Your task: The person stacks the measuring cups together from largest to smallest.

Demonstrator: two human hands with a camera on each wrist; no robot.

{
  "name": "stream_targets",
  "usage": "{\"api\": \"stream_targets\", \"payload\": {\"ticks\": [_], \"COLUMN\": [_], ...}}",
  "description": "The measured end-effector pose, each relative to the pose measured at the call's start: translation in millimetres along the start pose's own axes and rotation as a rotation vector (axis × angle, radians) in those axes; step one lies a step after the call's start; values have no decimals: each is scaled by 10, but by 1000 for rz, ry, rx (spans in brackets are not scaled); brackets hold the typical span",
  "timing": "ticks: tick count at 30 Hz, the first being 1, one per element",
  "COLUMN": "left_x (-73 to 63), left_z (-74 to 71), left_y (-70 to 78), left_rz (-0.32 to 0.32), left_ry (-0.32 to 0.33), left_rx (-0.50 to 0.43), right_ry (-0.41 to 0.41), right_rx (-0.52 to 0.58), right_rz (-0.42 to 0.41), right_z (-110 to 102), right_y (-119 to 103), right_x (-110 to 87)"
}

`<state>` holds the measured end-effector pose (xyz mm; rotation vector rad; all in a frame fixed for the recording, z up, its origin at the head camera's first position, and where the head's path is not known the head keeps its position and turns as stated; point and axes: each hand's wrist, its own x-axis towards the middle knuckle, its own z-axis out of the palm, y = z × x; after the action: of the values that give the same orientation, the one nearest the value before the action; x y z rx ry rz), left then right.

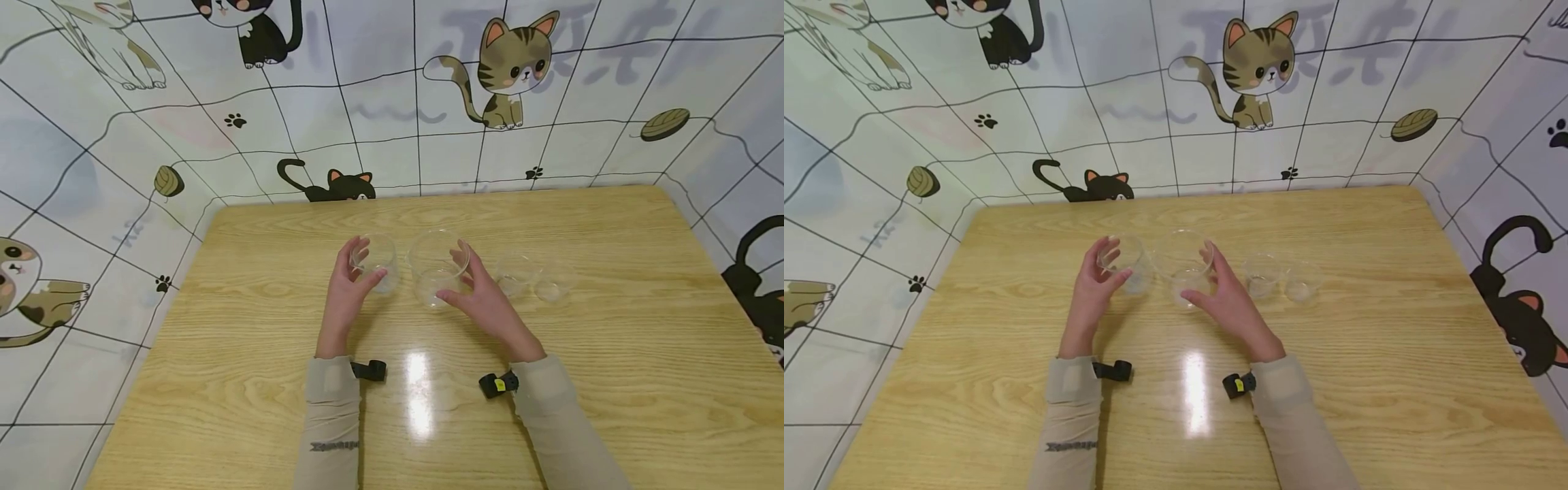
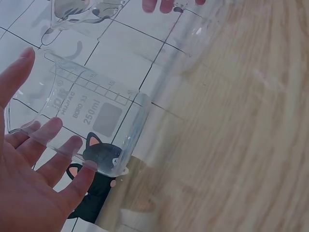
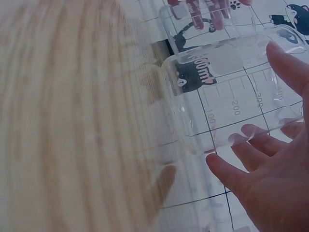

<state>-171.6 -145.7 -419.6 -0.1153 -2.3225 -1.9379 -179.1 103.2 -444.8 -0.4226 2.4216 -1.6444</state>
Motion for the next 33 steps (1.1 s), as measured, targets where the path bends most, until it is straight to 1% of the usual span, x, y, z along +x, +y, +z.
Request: {"api": "stream_targets", "payload": {"ticks": [4,12,16,21,24,27,33], "left_x": [5,6,-3,-26,-31,-34,-37], "left_z": [-6,-8,-8,-11,0,15,43], "left_y": [40,100,139,192,216,239,284], "left_rz": [27,86,94,90,90,95,117], "left_ry": [9,35,59,74,79,80,81], "left_rx": [-20,-110,-148,-160,-158,-159,-185], "right_ry": [0,-3,-11,-27,-28,-30,-30], "right_rx": [-6,-25,-22,5,-6,-19,-6], "right_rz": [-3,9,10,11,5,7,10], "right_z": [-2,-6,-6,-11,-16,-18,-16], "right_y": [-5,-14,-66,-270,-366,-390,-363], "right_x": [6,20,7,-59,-97,-117,-120]}}
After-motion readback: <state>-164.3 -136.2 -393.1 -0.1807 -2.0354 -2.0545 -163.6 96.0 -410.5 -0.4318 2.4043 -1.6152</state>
